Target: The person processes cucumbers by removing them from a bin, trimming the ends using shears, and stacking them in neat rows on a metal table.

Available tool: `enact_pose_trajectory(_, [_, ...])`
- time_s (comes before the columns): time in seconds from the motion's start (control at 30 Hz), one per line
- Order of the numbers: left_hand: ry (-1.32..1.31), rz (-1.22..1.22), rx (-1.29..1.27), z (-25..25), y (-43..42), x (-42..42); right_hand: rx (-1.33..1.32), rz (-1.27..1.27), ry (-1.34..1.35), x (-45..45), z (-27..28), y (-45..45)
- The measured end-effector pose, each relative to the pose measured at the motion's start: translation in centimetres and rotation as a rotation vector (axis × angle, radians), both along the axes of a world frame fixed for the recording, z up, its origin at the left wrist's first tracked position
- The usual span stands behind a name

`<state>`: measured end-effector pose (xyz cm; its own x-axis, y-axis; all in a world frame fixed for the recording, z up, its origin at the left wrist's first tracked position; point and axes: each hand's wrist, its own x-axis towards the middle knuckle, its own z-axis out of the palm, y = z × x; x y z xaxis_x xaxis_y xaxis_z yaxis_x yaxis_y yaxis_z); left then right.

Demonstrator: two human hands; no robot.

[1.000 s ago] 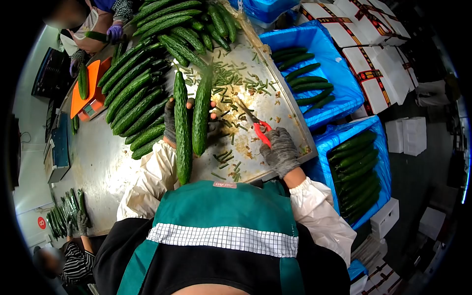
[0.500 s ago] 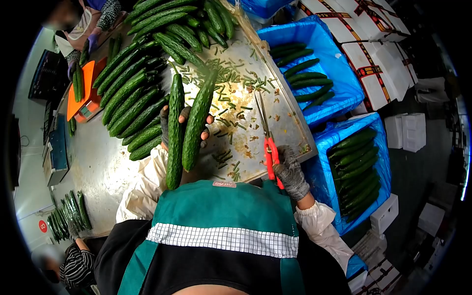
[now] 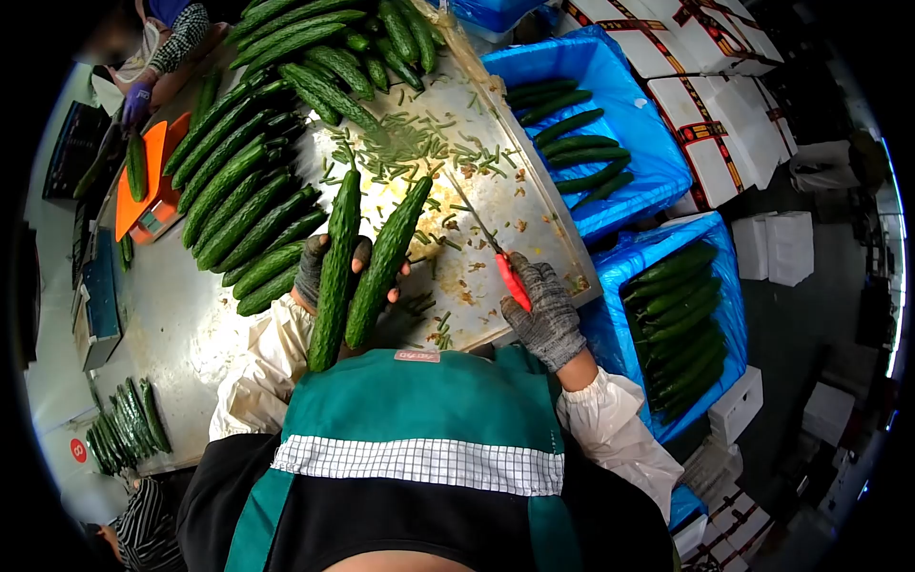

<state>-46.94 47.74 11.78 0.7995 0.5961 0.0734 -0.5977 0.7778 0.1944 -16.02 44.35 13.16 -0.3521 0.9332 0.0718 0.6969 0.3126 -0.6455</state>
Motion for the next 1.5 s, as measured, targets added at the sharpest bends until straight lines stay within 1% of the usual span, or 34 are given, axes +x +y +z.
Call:
enact_pose_trajectory(0.03, [0.051, 0.009, -0.02, 0.1, -0.3, -0.1, -0.002, -0.003, -0.003, 0.0, 0.1, 0.1])
enact_pose_trajectory(0.1, [0.056, 0.01, 0.007, -0.5, -0.4, -0.3, -0.05, 0.029, 0.02, -0.2, 0.4, 0.3])
enact_pose_trajectory(0.2, [0.069, -0.043, -0.01, -0.5, -0.7, -0.6, -0.057, 0.039, 0.016, -0.5, 0.1, 0.6])
enact_pose_trajectory(0.33, [0.097, -0.046, 0.013, -0.6, -0.7, -0.4, -0.065, 0.033, 0.02, -0.8, 0.3, 0.8])
enact_pose_trajectory(0.4, [0.1, -0.072, -0.034, -0.7, -0.8, -0.6, -0.076, 0.034, 0.021, -0.9, 0.2, 0.9])
enact_pose_trajectory(0.53, [0.131, -0.076, -0.051, -0.4, -0.8, -0.5, -0.033, 0.049, 0.01, -0.6, -0.6, 0.8])
enact_pose_trajectory(0.6, [0.207, 0.012, 0.005, -0.2, -0.8, -0.2, -0.042, 0.033, 0.026, -0.6, -0.8, 0.6])
enact_pose_trajectory(0.63, [0.21, 0.016, 0.005, -0.1, -0.9, -0.4, -0.041, 0.037, 0.03, -0.6, -1.0, 0.5])
enact_pose_trajectory(0.7, [0.278, 0.026, -0.047, 0.0, -1.1, -0.7, -0.091, -0.004, 0.043, -0.5, -1.4, 0.4])
enact_pose_trajectory(0.77, [0.304, 0.035, -0.075, 0.1, -1.2, -0.9, -0.072, 0.006, 0.03, -0.2, -1.4, 0.3])
enact_pose_trajectory(0.87, [0.49, 0.006, -0.135, -0.1, -1.2, -1.8, -0.059, 0.06, 0.012, -0.2, -0.1, 0.5])
enact_pose_trajectory(0.9, [0.491, 0.006, -0.137, -0.1, -1.2, -2.0, -0.064, 0.1, 0.007, -0.3, 0.5, 0.5])
enact_pose_trajectory(0.97, [0.566, -0.037, -0.048, -0.2, -0.9, -2.2, -0.085, 0.125, -0.014, -0.5, 1.5, 0.6])
enact_pose_trajectory(1.07, [0.624, -0.035, -0.058, 0.0, -1.2, -2.2, -0.112, 0.14, -0.032, -0.8, 1.4, 0.7])
enact_pose_trajectory(1.13, [0.639, -0.042, -0.041, 0.5, -1.2, -2.0, -0.118, 0.131, -0.029, -1.0, 1.3, 0.8])
enact_pose_trajectory(1.2, [0.654, -0.048, -0.025, 0.6, -1.3, -1.8, -0.067, 0.153, -0.031, -1.2, 1.3, 0.9])
enact_pose_trajectory(1.3, [0.689, -0.071, -0.09, 0.1, -1.4, -1.8, -0.08, 0.162, 0.002, -1.5, 1.3, 1.1])
enact_pose_trajectory(1.37, [0.688, -0.144, -0.036, -0.4, -1.2, -2.0, -0.068, 0.161, 0.006, -1.5, 1.2, 1.1])
enact_pose_trajectory(1.5, [0.663, -0.109, -0.055, -0.5, -1.3, -1.8, -0.024, 0.148, 0.017, -1.7, 1.0, 0.8])
